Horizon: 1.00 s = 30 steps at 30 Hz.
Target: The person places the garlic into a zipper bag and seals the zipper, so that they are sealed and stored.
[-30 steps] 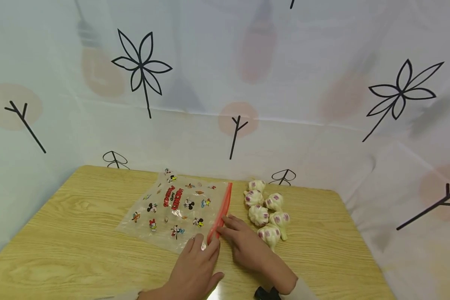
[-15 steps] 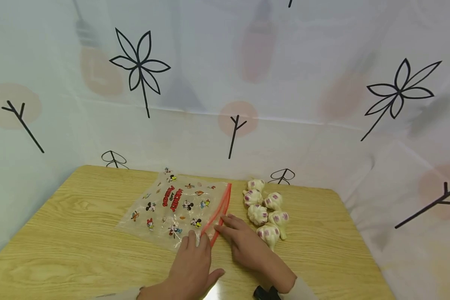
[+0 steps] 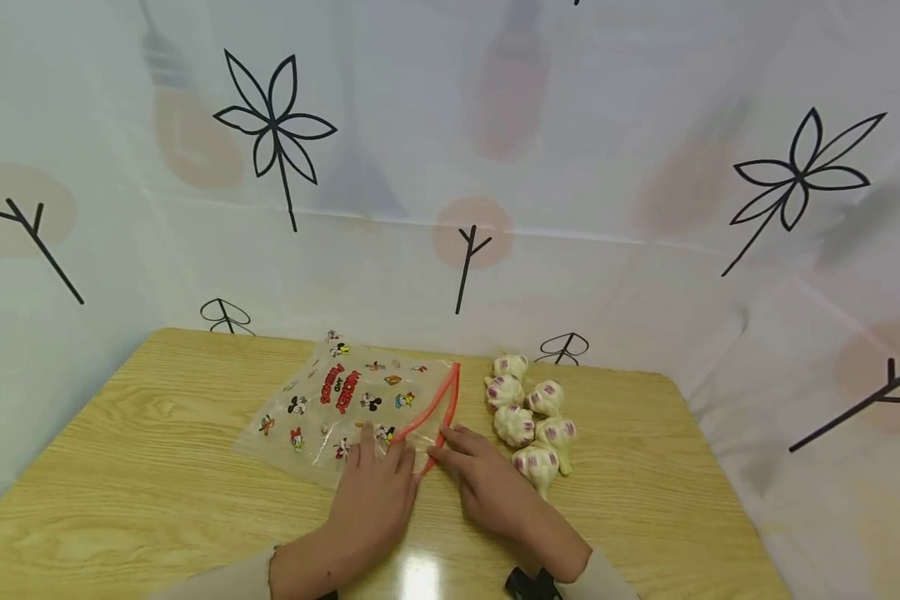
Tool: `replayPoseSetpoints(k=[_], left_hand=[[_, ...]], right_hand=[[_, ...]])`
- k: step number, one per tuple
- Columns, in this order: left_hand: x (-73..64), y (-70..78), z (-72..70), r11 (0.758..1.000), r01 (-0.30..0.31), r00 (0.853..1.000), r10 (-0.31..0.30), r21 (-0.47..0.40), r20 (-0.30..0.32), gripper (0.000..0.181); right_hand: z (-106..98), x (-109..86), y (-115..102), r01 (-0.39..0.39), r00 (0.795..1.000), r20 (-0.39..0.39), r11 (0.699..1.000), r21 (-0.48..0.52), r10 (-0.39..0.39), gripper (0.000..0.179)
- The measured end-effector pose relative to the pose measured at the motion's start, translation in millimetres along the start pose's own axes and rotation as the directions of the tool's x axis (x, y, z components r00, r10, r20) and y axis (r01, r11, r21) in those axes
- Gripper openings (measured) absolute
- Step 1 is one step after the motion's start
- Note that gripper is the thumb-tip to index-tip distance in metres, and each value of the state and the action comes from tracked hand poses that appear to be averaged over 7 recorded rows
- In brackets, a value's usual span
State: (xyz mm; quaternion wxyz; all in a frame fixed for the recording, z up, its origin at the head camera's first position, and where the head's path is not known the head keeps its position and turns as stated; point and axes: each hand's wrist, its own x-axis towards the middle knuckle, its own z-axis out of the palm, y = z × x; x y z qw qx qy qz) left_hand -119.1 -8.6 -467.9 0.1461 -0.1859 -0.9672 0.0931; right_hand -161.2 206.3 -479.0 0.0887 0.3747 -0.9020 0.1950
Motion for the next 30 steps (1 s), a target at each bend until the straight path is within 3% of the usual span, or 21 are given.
replayPoseSetpoints(k=[4, 7, 11, 16, 23, 30], left_hand=[[7.7, -6.6, 3.8, 0.999, 0.037, 0.999, -0.038, -0.027, -0.039, 0.035], [11.1, -10.3, 2.4, 0.997, 0.042, 0.999, -0.044, -0.062, -0.028, 0.033], [10.5, -10.4, -2.2, 0.998, 0.009, 1.0, -0.009, -0.067, -0.006, 0.036], [4.5, -4.1, -7.4, 0.993, -0.011, 1.0, 0.014, -0.114, 0.021, 0.024], [7.9, -5.3, -0.9, 0.973, -0.023, 0.998, 0.037, -0.23, 0.053, 0.038], [6.8, -8.7, 2.1, 0.971, -0.005, 0.998, 0.021, -0.239, 0.064, 0.04]], right_hand=[[0, 0.4, 1, 0.003, 1.0, 0.0, 1.0, 0.0, -0.003, 0.042], [1, 0.4, 1, 0.011, 1.0, -0.004, 1.0, 0.002, -0.011, 0.043], [1, -0.2, 0, 0.012, 1.0, -0.008, 1.0, 0.008, -0.012, 0.043], [2, -1.1, -2, 0.013, 1.0, -0.017, 1.0, 0.01, -0.013, 0.043], [-1, -2.6, -5, -0.01, 1.0, -0.001, 0.999, 0.032, 0.01, 0.045], [-3, -2.8, -5, -0.026, 0.999, 0.025, 0.999, 0.044, 0.025, 0.045]])
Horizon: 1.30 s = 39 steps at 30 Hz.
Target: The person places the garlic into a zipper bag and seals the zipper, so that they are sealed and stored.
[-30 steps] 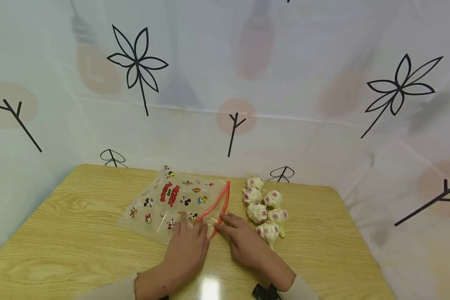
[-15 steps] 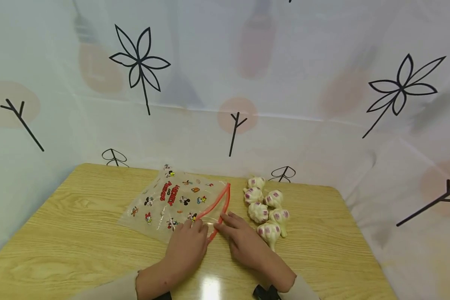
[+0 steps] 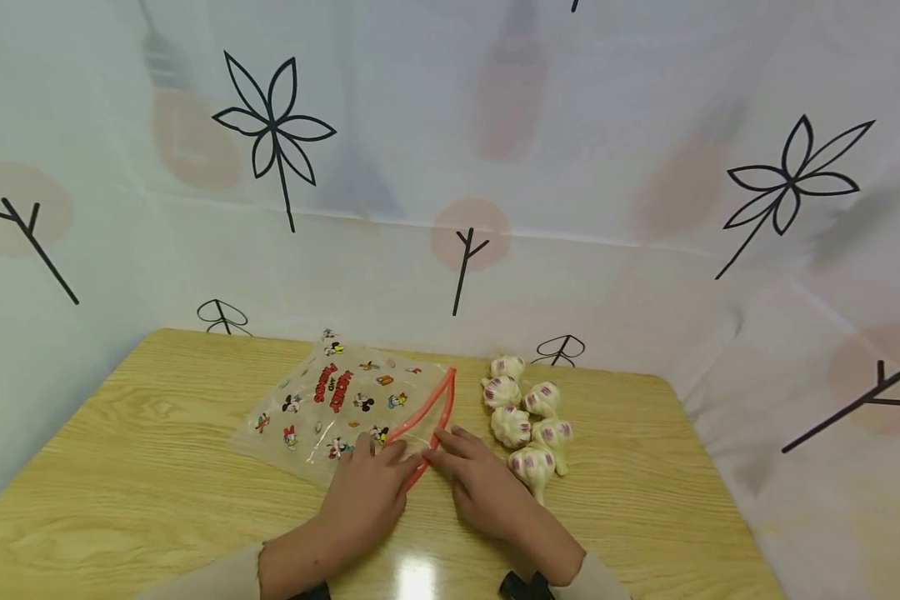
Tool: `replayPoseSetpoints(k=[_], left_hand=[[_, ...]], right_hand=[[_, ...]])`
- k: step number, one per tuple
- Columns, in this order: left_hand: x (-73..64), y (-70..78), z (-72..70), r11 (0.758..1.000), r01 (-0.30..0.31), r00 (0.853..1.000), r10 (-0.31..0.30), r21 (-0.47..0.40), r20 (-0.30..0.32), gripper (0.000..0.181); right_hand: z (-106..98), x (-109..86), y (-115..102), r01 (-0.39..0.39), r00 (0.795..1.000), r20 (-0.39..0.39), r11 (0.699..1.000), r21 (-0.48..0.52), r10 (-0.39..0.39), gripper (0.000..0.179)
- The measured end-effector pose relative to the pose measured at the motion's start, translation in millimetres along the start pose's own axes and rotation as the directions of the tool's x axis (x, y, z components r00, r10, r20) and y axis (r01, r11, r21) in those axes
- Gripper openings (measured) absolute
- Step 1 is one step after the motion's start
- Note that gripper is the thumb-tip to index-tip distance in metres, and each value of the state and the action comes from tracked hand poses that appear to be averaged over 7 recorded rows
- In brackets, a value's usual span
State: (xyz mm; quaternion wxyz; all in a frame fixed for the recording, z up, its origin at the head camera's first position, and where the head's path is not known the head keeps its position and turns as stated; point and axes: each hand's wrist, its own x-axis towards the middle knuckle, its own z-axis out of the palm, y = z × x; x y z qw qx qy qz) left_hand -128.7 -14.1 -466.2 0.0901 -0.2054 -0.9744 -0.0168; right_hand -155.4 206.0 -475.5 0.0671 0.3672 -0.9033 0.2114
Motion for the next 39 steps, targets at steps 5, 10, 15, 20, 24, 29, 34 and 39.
replayPoseSetpoints(k=[5, 10, 15, 20, 24, 29, 34, 39], left_hand=[[-5.3, 4.4, -2.6, 0.999, 0.049, 0.998, -0.05, 0.016, 0.03, 0.043], [-4.9, 8.1, -3.4, 0.998, 0.068, 0.996, -0.067, -0.019, 0.056, 0.043], [-4.0, 9.2, 0.0, 0.997, 0.072, 0.996, -0.07, -0.039, 0.057, 0.041], [-4.6, 9.7, -0.7, 0.997, 0.07, 0.996, -0.068, -0.024, 0.056, 0.041], [-5.4, 8.9, -2.6, 0.998, 0.063, 0.995, -0.063, -0.006, 0.077, 0.042], [-7.5, 8.4, -2.4, 0.999, 0.047, 0.997, -0.048, 0.014, 0.065, 0.041], [-8.4, 8.1, -0.6, 0.999, 0.042, 0.999, -0.042, 0.015, 0.011, 0.038], [-7.7, 6.6, 0.4, 0.999, 0.034, 0.998, -0.035, -0.02, -0.057, 0.038]], right_hand=[[-1, 1.3, 0, 0.007, 1.0, -0.008, 1.0, -0.005, -0.007, 0.044], [-3, 1.3, 0, -0.008, 1.0, 0.0, 1.0, -0.009, 0.008, 0.045], [-2, 1.4, 1, -0.02, 1.0, 0.012, 1.0, -0.011, 0.02, 0.045], [0, 1.7, 1, -0.01, 1.0, 0.007, 1.0, -0.019, 0.01, 0.045], [2, 0.9, 1, -0.003, 1.0, 0.009, 0.999, -0.035, 0.003, 0.047], [2, -1.9, -3, -0.009, 1.0, -0.009, 0.999, -0.033, 0.009, 0.045], [-3, -3.9, -11, 0.007, 0.998, -0.056, 0.998, -0.064, -0.011, 0.047], [-17, -5.9, -16, 0.052, 0.98, -0.189, 0.994, -0.101, -0.07, 0.046]])
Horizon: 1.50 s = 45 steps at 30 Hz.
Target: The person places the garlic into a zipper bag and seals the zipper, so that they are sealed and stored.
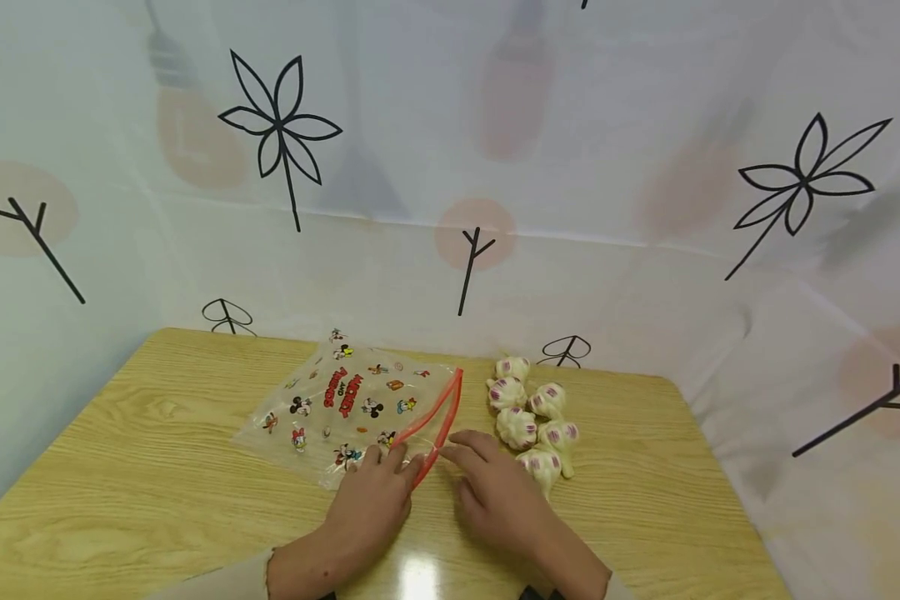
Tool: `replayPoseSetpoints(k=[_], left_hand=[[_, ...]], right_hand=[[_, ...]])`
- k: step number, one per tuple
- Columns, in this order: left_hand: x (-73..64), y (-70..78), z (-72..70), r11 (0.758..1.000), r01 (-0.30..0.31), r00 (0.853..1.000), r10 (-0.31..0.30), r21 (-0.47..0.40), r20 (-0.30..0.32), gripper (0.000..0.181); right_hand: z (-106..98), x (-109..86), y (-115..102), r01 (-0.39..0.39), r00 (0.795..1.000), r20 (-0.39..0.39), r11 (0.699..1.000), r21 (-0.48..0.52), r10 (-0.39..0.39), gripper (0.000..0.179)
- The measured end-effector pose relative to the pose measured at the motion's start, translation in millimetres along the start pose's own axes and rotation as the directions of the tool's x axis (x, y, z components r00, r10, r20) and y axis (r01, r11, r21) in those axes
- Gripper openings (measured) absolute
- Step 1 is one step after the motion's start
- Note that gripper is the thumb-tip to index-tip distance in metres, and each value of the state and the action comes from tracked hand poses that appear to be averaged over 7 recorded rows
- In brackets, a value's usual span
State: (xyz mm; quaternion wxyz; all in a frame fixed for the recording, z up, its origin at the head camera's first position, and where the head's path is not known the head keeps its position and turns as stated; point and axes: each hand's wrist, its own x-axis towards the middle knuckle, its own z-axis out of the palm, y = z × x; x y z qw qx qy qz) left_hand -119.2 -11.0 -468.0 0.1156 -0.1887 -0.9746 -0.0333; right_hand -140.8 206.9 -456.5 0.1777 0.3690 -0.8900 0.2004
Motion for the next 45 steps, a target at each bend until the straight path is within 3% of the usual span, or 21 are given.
replayPoseSetpoints(k=[3, 9, 17, 28, 37, 45], left_hand=[[0.5, -1.1, -0.4, 1.0, -0.005, 1.0, 0.005, -0.005, -0.007, 0.041], [0.7, -2.5, -0.7, 1.0, -0.015, 1.0, 0.016, 0.013, -0.021, 0.04], [1.0, -2.8, 2.0, 0.999, -0.025, 0.999, 0.026, 0.026, -0.041, 0.038], [0.6, -1.3, 3.1, 0.999, -0.028, 0.999, 0.029, 0.029, -0.031, 0.038], [0.7, -1.2, 0.6, 0.999, -0.025, 0.999, 0.026, 0.026, -0.04, 0.037], [0.4, -2.2, 1.3, 0.999, -0.034, 0.998, 0.036, 0.035, -0.054, 0.036]], right_hand=[[-10, -1.6, 2, -0.004, 0.998, -0.058, 1.0, -0.009, 0.003, 0.044], [-23, -9.8, 7, -0.046, 0.994, -0.098, 0.999, 0.006, 0.046, 0.047], [-35, -15.0, 15, -0.023, 0.98, -0.198, 0.999, 0.033, 0.029, 0.052], [-46, -24.5, 22, -0.074, 0.971, -0.23, 0.997, -0.022, 0.067, 0.046], [-54, -29.9, 26, -0.132, 0.961, -0.252, 0.99, -0.043, 0.117, 0.053], [-56, -32.7, 37, -0.198, 0.965, -0.194, 0.975, -0.101, 0.175, 0.053]])
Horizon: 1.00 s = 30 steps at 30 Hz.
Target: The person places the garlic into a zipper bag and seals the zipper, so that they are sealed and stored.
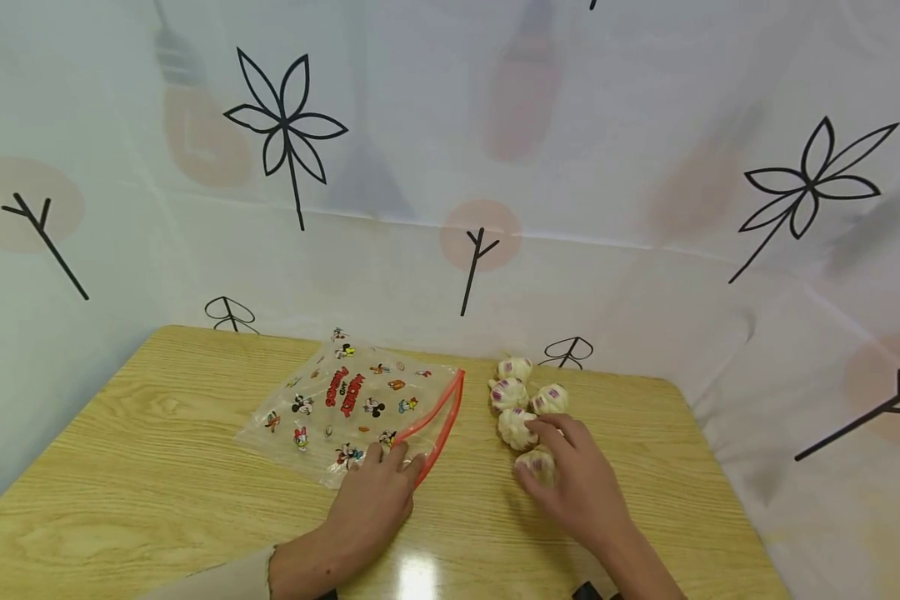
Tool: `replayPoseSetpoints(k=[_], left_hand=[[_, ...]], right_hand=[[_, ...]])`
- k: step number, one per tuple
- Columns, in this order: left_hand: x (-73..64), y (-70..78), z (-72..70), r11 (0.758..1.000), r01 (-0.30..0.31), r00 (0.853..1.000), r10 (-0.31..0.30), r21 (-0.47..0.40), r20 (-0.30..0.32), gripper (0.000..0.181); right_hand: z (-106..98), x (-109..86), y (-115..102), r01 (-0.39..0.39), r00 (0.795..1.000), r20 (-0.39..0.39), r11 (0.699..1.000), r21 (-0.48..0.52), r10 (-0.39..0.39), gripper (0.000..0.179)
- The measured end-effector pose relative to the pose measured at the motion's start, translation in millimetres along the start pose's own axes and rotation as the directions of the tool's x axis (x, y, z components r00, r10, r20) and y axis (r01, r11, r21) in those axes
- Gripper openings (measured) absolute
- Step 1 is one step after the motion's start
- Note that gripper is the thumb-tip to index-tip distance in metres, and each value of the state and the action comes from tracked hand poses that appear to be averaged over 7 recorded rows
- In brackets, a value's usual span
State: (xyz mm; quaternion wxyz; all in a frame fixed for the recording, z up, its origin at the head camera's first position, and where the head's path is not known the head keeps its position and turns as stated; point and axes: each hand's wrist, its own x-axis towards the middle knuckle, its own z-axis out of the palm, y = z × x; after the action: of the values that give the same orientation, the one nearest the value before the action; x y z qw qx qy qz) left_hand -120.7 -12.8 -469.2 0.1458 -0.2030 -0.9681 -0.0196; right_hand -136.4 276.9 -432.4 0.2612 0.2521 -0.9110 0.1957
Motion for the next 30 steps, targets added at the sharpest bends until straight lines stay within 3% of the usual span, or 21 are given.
replayPoseSetpoints(k=[6, 12, 21, 30], left_hand=[[-0.3, 0.1, 1.4, 1.0, 0.005, 1.0, -0.005, -0.005, -0.005, 0.035], [-1.4, 0.0, 2.0, 1.0, 0.004, 1.0, -0.004, -0.001, -0.015, 0.036], [-1.2, -0.6, -2.0, 1.0, -0.002, 1.0, 0.002, -0.009, 0.003, 0.037], [-0.5, -0.1, 0.3, 1.0, 0.003, 1.0, -0.003, 0.005, 0.009, 0.037]], right_hand=[[-4.8, -3.2, 4.7, -0.141, 0.985, 0.088, 0.989, -0.049, 0.145, 0.048], [-8.1, -2.8, 3.4, -0.291, 0.93, 0.209, 0.953, -0.084, 0.302, 0.049], [-4.6, -3.4, 1.1, -0.364, 0.896, 0.242, 0.928, -0.081, 0.373, 0.047], [-2.1, -3.7, -2.3, -0.358, 0.895, 0.256, 0.931, -0.074, 0.365, 0.044]])
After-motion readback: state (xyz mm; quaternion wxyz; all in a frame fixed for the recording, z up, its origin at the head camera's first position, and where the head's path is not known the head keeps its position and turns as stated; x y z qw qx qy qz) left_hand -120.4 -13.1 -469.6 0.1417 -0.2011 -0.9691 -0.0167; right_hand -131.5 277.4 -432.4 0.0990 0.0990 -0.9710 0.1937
